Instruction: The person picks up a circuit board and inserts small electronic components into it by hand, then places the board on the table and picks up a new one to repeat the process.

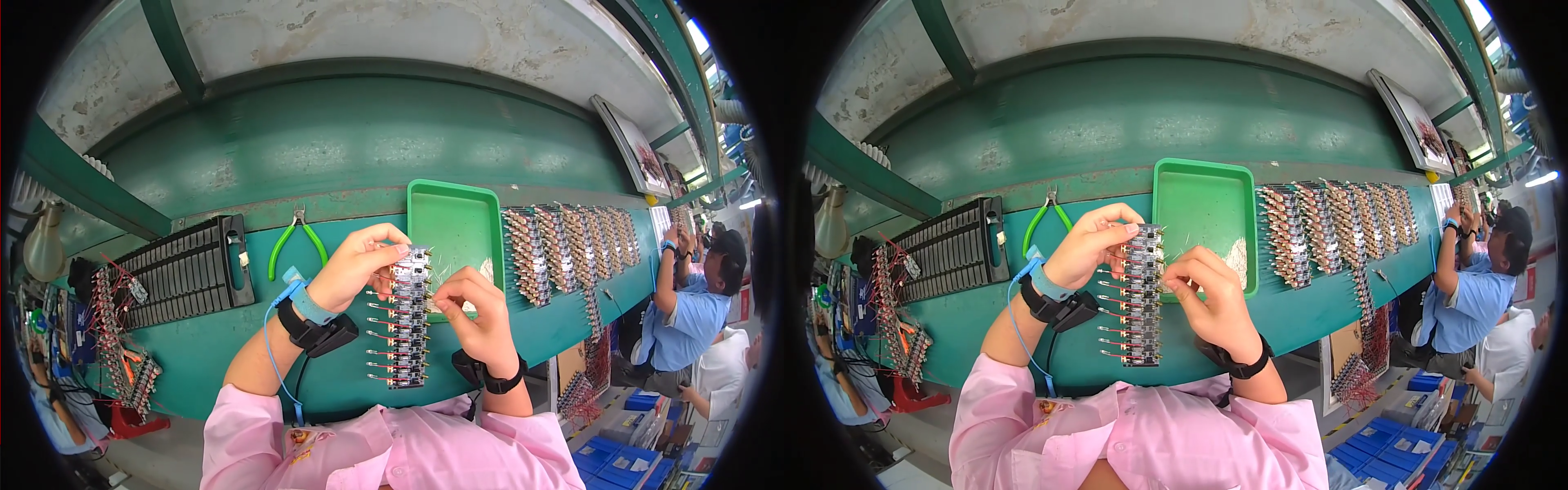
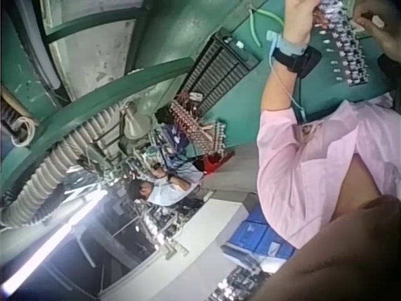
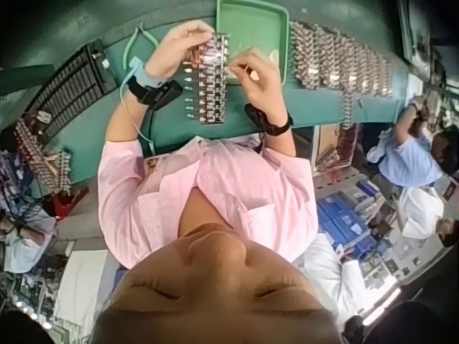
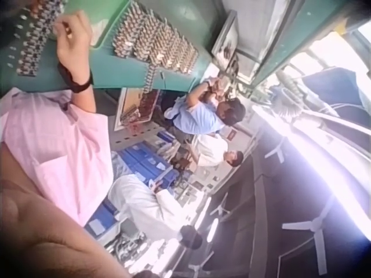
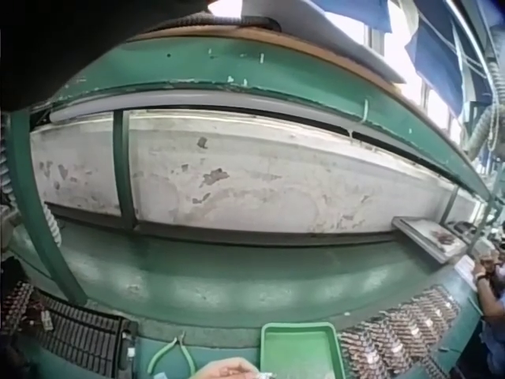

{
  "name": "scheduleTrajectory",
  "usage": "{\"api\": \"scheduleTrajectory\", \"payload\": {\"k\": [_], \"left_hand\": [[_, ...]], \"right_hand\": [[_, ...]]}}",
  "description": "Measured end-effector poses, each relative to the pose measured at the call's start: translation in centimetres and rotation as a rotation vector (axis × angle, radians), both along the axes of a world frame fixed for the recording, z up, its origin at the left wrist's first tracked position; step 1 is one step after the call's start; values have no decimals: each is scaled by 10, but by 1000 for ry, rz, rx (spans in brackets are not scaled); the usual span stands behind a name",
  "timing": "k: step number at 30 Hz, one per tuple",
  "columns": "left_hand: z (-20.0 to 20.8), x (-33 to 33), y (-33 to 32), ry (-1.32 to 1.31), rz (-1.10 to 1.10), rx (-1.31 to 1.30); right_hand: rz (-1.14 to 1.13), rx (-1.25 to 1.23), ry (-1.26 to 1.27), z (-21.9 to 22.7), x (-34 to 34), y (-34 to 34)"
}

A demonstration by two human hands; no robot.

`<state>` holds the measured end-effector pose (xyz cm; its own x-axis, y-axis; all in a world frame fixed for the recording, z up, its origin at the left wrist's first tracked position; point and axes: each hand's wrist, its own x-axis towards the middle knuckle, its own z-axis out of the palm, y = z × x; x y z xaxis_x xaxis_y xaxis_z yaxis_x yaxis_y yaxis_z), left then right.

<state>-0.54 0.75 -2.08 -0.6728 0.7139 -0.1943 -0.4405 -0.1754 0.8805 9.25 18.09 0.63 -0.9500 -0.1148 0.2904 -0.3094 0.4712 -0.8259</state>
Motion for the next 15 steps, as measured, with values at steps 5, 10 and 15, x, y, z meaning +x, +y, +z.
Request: {"api": "scheduleTrajectory", "payload": {"k": [5, 10, 15], "left_hand": [[0, 0, 1, -26, 2, 14], [4, 4, 2, -26, -12, 14], [2, 4, 2, -31, -21, 22]], "right_hand": [[-46, -39, -21, -3, 0, 2], [-70, -24, 12, -5, 0, -2], [-83, 84, 163, -9, 0, -4]]}}
